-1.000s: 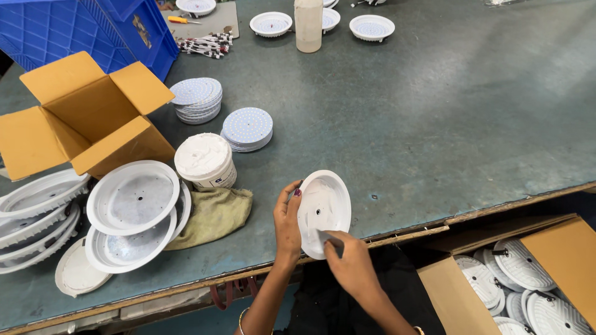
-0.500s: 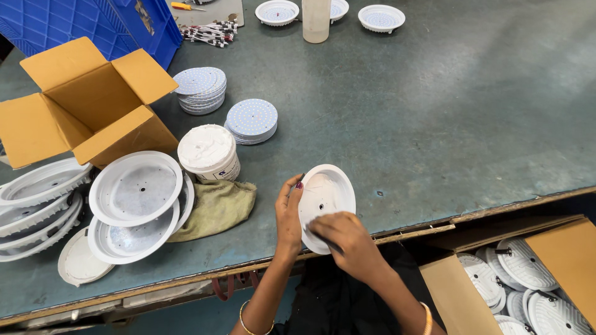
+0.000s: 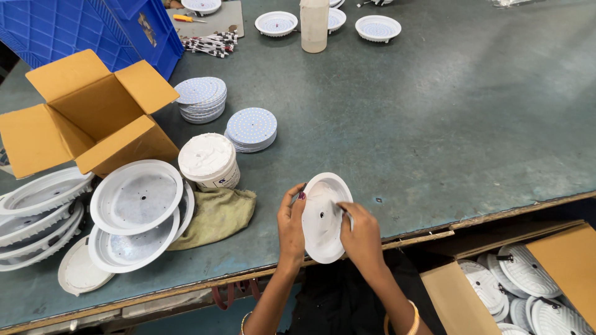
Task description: The person repeatedly picks up white circular plastic parts, rubs their surfaces with a small rectangular abrasive block, and places them into a cardboard box. The person occasionally dips the block into a white tub on the table before continuing to rub the parts.
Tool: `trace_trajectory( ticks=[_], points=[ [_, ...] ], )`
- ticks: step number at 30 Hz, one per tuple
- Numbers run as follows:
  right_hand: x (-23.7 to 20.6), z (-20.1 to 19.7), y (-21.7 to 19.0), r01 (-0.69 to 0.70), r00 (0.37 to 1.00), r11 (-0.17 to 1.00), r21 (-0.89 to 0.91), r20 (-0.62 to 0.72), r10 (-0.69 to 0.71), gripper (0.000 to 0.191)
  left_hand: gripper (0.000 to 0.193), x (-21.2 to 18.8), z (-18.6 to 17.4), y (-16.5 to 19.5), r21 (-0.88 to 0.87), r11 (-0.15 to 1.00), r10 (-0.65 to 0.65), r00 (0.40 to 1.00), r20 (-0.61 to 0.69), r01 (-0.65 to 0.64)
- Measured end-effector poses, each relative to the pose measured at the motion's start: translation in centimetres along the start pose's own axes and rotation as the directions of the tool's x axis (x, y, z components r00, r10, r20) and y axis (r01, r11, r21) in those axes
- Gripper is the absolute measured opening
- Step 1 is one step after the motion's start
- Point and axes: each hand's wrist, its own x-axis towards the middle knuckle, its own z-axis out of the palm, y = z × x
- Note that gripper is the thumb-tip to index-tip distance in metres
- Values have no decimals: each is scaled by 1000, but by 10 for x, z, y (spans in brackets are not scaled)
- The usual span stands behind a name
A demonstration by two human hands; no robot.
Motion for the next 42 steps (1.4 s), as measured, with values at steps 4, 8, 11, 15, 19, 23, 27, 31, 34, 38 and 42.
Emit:
trace_trajectory(
  ticks=[4, 8, 11, 15, 19, 23, 27, 31, 34, 38, 42],
  points=[
    [-11, -19, -3, -100, 984, 991, 88, 156, 86, 28, 35, -1, 1, -1, 4, 1000, 18, 1000, 9, -18],
    [12, -23, -8, 22, 1000, 995, 99, -4, -22, 27, 36, -6, 4, 0, 19, 1000, -12, 1000, 4, 12],
    [26, -11, -17, 81, 996, 991, 105, -53, -76, 27, 36, -10, 6, 4, 14, 1000, 2, 1000, 4, -2],
    [16, -4, -25, 131, 991, 987, 88, -23, -129, 33, 38, -14, 4, 7, 12, 1000, 5, 1000, 23, -5],
    [9, -23, -6, -38, 983, 982, 184, 182, 4, 31, 38, -10, -2, -1, -28, 1000, -12, 1000, 20, 13],
    [12, -41, 30, -420, 907, 776, 471, 239, 346, 28, 40, 20, -13, -29, -64, 996, -68, 998, 10, 68],
    [16, -48, 61, -519, 811, 254, 816, 376, 448, 35, 38, 87, -24, -70, -45, 983, -171, 980, 99, 176],
    [18, -51, 78, -479, 790, -4, 878, 433, 433, 35, 40, 159, -29, -99, 437, 887, -240, 958, 160, 149],
    [22, -54, 84, -451, 782, -71, 890, 432, 449, 29, 39, 203, -23, -92, 802, 598, -324, 917, 233, 7],
    [30, -64, 91, -415, 760, -101, 904, 406, 508, 22, 53, 252, -1, -61, 964, 260, 194, 981, 5, -57],
    [32, -78, 104, -367, 750, -112, 924, 365, 552, 22, 108, 304, 2, -41, 996, 69, 455, 886, -86, 61]
  ],
)
